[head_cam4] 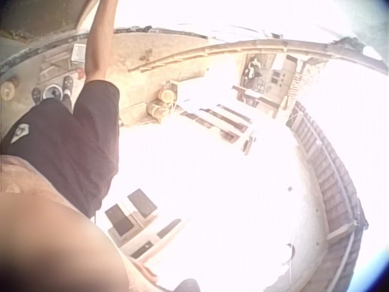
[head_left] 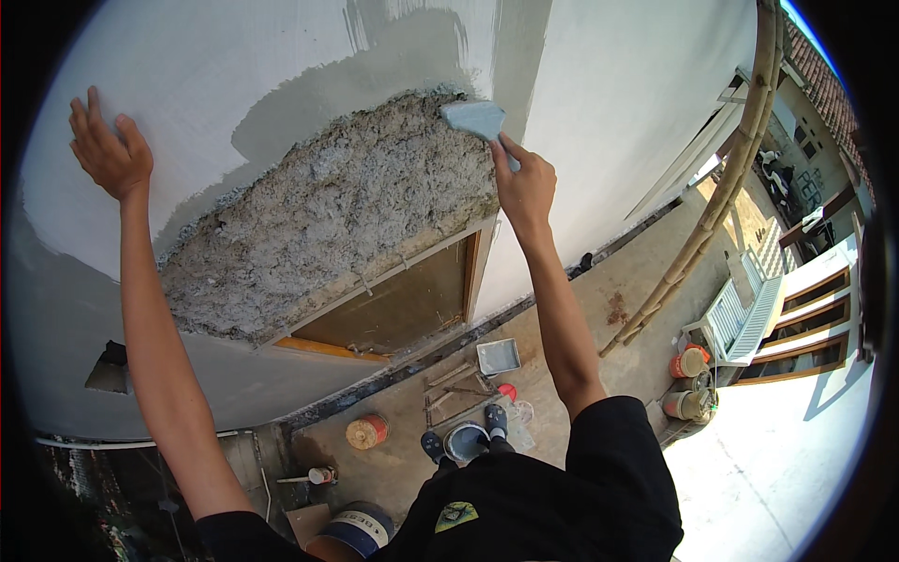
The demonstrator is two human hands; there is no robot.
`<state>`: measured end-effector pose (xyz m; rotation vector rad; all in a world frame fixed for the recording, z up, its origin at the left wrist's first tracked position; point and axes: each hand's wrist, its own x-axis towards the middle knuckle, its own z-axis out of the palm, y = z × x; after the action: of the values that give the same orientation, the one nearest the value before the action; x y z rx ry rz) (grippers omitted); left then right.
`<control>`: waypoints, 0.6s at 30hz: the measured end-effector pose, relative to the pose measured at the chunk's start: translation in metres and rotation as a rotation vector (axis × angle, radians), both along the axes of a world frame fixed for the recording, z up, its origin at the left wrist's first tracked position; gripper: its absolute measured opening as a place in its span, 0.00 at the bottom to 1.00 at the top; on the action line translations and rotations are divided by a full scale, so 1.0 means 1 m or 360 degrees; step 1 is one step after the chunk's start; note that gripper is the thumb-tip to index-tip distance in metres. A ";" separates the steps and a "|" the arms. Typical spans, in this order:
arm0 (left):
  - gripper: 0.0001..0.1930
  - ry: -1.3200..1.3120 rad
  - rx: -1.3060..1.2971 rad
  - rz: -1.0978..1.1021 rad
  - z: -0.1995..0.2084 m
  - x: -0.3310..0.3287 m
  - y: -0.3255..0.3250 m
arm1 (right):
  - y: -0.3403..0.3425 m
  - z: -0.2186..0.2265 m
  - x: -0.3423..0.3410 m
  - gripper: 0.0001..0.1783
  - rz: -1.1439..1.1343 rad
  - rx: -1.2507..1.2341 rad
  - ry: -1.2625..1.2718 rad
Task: The person applies plaster mixture onto a damaged wall surface with a putty knife, smoothing it out.
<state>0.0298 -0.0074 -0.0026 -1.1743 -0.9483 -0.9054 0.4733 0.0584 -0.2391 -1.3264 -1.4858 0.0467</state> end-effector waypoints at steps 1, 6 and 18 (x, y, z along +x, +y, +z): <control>0.28 -0.0013 -0.0003 -0.0018 -0.002 0.001 0.001 | 0.001 0.003 -0.001 0.16 -0.0005 -0.0007 -0.0002; 0.28 0.0008 0.0000 -0.0012 0.000 -0.002 -0.002 | -0.002 0.000 0.000 0.16 -0.0063 -0.0066 -0.0097; 0.27 0.0033 0.0025 0.0002 0.004 -0.004 0.003 | 0.027 -0.044 0.019 0.19 -0.0076 -0.0143 0.0001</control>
<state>0.0258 -0.0049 0.0012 -1.1673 -0.9236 -0.8969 0.4926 0.0853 -0.2827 -1.4338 -1.4655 0.0838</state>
